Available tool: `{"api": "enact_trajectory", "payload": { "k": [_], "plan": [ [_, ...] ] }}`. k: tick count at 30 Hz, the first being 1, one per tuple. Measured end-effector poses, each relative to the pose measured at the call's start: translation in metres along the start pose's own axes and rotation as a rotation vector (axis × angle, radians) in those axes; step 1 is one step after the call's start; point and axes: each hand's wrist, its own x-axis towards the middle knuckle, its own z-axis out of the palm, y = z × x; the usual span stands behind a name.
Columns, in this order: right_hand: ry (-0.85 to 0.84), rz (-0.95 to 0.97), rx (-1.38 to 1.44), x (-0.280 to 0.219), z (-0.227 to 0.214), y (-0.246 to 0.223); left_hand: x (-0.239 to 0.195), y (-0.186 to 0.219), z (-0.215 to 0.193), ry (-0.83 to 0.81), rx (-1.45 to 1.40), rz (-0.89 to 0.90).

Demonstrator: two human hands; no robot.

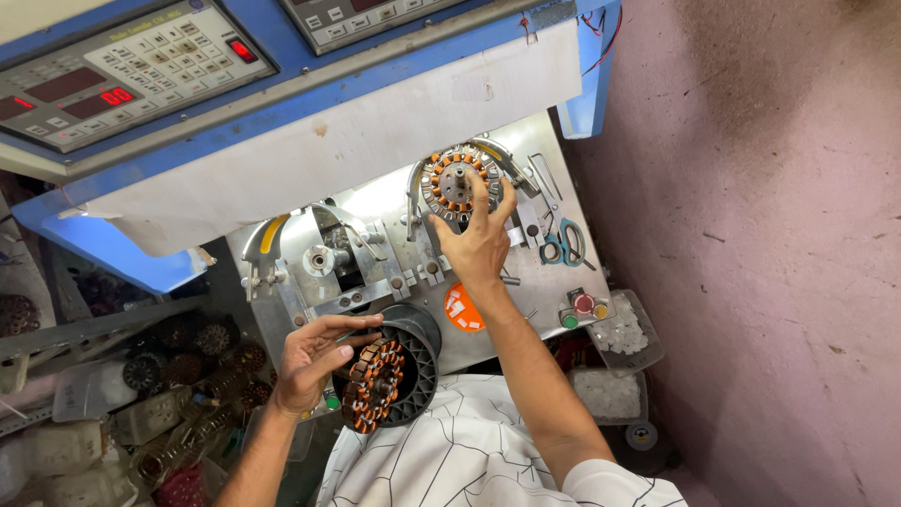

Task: The person manipulates motor stators by hand and using a small green tool, inserting components into the winding machinery and adjusting the copper wire coils.

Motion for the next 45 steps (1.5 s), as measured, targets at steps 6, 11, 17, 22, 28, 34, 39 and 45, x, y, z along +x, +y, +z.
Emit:
{"api": "enact_trajectory", "payload": {
  "k": [6,11,17,22,28,34,39,45],
  "plan": [
    [0.098,-0.065,-0.117,-0.008,-0.007,-0.015,-0.005,-0.004,-0.006,-0.026,-0.047,0.019],
    [-0.141,-0.192,-0.169,-0.004,-0.012,-0.037,-0.01,-0.008,-0.016,-0.06,-0.007,0.034],
    [-0.4,-0.03,-0.479,0.026,-0.008,-0.065,-0.013,-0.006,-0.02,-0.142,0.002,0.048],
    [-0.356,-0.07,-0.516,0.026,-0.006,-0.074,-0.018,0.014,-0.022,-0.307,0.0,0.041],
    [-0.267,0.104,-0.06,-0.004,-0.023,-0.063,-0.029,0.032,-0.016,-0.484,0.717,0.323],
    [0.065,0.363,1.148,-0.103,-0.1,-0.059,-0.04,0.015,-0.019,-0.402,0.762,0.385],
    [0.418,0.526,1.269,-0.188,-0.117,-0.111,-0.037,-0.003,-0.03,-0.404,0.756,0.576],
    [0.323,0.507,1.07,-0.247,-0.091,-0.18,-0.034,-0.004,-0.044,-0.469,0.727,0.559]
  ]
}}
